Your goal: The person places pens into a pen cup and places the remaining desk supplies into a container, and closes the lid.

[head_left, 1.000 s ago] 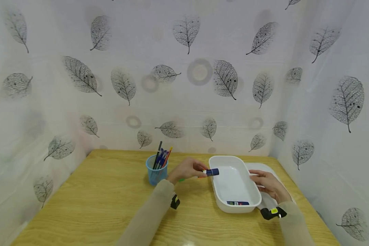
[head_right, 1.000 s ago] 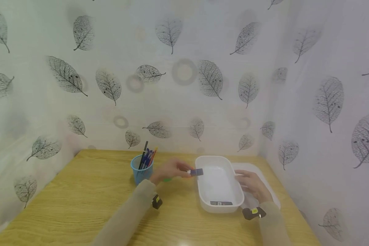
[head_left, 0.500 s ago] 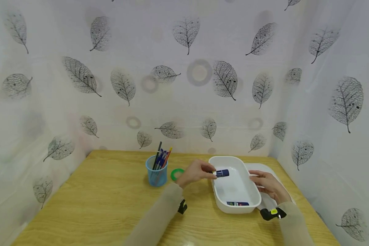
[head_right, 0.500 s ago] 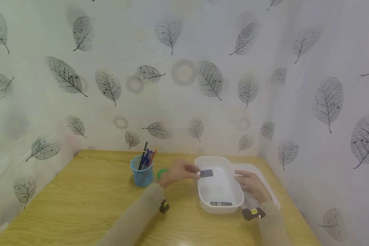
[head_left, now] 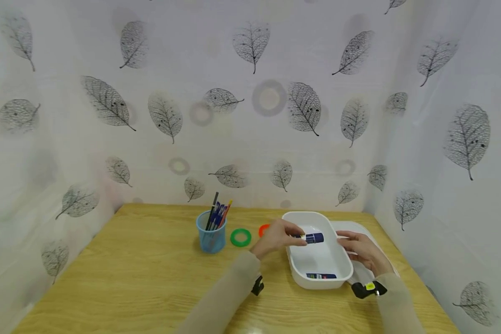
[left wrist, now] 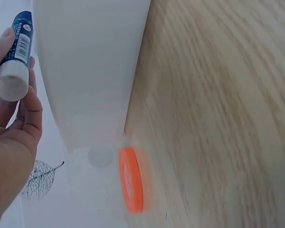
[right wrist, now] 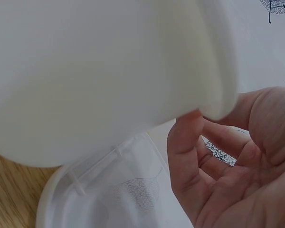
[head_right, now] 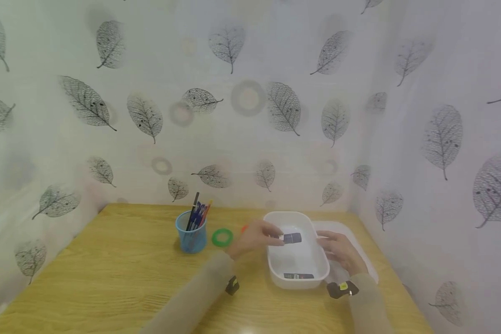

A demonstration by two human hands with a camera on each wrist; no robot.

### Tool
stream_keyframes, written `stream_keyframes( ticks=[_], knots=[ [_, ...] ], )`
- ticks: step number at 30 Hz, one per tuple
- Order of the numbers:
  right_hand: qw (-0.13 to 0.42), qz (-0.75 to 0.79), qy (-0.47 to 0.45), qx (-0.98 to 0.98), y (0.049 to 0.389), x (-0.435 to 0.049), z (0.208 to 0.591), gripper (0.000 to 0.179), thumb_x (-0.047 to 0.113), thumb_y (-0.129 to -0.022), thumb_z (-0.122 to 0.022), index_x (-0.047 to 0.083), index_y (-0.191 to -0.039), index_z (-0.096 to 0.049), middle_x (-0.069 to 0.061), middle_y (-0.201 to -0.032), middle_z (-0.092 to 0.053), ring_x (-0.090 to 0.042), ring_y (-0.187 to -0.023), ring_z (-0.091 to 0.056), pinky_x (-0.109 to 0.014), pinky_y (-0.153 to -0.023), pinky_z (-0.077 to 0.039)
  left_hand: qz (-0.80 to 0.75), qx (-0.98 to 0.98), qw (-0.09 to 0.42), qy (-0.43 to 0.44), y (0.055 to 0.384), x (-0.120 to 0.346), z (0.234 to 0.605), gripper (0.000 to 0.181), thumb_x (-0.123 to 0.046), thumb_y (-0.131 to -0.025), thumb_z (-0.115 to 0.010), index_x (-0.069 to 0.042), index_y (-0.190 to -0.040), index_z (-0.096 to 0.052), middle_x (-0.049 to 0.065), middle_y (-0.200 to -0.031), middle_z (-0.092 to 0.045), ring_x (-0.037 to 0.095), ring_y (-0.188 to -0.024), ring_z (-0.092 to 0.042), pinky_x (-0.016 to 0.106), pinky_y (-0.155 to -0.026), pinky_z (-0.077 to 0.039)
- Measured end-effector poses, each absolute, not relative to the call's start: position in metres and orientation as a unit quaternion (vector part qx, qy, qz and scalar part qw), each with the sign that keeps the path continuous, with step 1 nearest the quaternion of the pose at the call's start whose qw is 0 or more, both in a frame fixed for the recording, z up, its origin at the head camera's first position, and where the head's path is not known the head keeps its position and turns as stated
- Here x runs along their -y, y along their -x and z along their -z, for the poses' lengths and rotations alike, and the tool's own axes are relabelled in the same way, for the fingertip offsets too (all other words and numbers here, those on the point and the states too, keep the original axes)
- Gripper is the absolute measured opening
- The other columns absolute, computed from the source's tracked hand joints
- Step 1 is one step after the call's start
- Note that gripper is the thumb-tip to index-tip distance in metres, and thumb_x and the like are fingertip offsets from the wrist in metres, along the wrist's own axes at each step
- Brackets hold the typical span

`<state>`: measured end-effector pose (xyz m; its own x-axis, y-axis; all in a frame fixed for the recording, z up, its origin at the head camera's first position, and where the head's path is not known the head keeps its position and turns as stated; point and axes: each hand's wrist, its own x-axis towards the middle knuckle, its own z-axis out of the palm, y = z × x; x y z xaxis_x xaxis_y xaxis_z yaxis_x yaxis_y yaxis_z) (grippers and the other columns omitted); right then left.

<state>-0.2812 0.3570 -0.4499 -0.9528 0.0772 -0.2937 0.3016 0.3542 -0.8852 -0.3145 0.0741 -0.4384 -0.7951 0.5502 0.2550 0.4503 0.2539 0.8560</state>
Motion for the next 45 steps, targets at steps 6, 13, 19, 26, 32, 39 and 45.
stream_keyframes(
  ticks=[6, 13, 19, 26, 32, 39, 45],
  knots=[
    [0.101, 0.553, -0.118, -0.819, 0.28, -0.358, 0.452, 0.062, 0.029, -0.096, -0.064, 0.002, -0.146, -0.042, -0.011, -0.126, -0.065, -0.018, -0.098, -0.063, -0.032, -0.078, -0.051, -0.523, -0.796, 0.064, -0.299, 0.308, -0.087, 0.444, 0.019, -0.023, -0.076, -0.085, -0.014, -0.092, -0.078, -0.01, -0.083, -0.073, 0.001, -0.07, -0.057, 0.017, -0.063, -0.05],
    [0.103, 0.552, -0.108, -0.821, 0.28, -0.358, 0.453, 0.064, 0.031, -0.096, -0.064, 0.002, -0.147, -0.04, -0.009, -0.124, -0.065, -0.016, -0.097, -0.063, -0.032, -0.078, -0.052, -0.523, -0.799, 0.071, -0.289, 0.302, -0.092, 0.446, 0.019, -0.023, -0.076, -0.085, -0.015, -0.091, -0.078, -0.011, -0.082, -0.072, 0.003, -0.07, -0.057, 0.018, -0.065, -0.05],
    [0.107, 0.555, -0.095, -0.819, 0.281, -0.358, 0.449, 0.064, 0.03, -0.096, -0.063, 0.0, -0.147, -0.039, -0.003, -0.118, -0.068, -0.013, -0.094, -0.063, -0.031, -0.078, -0.053, -0.515, -0.807, 0.062, -0.282, 0.301, -0.099, 0.447, 0.018, -0.023, -0.076, -0.085, -0.017, -0.092, -0.078, -0.013, -0.081, -0.071, 0.003, -0.071, -0.056, 0.017, -0.066, -0.049],
    [0.114, 0.563, -0.092, -0.814, 0.28, -0.358, 0.45, 0.064, 0.029, -0.096, -0.063, 0.0, -0.148, -0.038, -0.003, -0.118, -0.068, -0.012, -0.093, -0.064, -0.032, -0.078, -0.054, -0.503, -0.822, 0.059, -0.261, 0.298, -0.105, 0.449, 0.017, -0.024, -0.077, -0.085, -0.018, -0.091, -0.078, -0.013, -0.083, -0.071, 0.003, -0.073, -0.057, 0.017, -0.068, -0.049],
    [0.117, 0.563, -0.094, -0.813, 0.28, -0.358, 0.446, 0.064, 0.029, -0.097, -0.062, 0.0, -0.148, -0.037, -0.006, -0.122, -0.066, -0.012, -0.094, -0.064, -0.032, -0.079, -0.054, -0.493, -0.832, 0.064, -0.246, 0.296, -0.107, 0.447, 0.017, -0.024, -0.078, -0.084, -0.019, -0.093, -0.077, -0.013, -0.085, -0.071, 0.002, -0.077, -0.059, 0.017, -0.072, -0.05],
    [0.121, 0.558, -0.111, -0.814, 0.282, -0.36, 0.449, 0.067, 0.033, -0.095, -0.064, 0.002, -0.149, -0.038, -0.014, -0.132, -0.06, -0.017, -0.099, -0.061, -0.031, -0.079, -0.053, -0.483, -0.844, 0.067, -0.223, 0.295, -0.11, 0.448, 0.018, -0.026, -0.077, -0.084, -0.021, -0.094, -0.077, -0.015, -0.085, -0.07, 0.002, -0.079, -0.057, 0.016, -0.072, -0.05],
    [0.121, 0.566, -0.102, -0.809, 0.283, -0.361, 0.45, 0.066, 0.032, -0.096, -0.064, 0.002, -0.148, -0.038, -0.008, -0.125, -0.064, -0.014, -0.096, -0.062, -0.031, -0.079, -0.054, -0.483, -0.846, 0.054, -0.219, 0.296, -0.111, 0.45, 0.019, -0.026, -0.077, -0.084, -0.02, -0.094, -0.078, -0.014, -0.084, -0.069, 0.004, -0.078, -0.056, 0.017, -0.071, -0.049]
  ],
)
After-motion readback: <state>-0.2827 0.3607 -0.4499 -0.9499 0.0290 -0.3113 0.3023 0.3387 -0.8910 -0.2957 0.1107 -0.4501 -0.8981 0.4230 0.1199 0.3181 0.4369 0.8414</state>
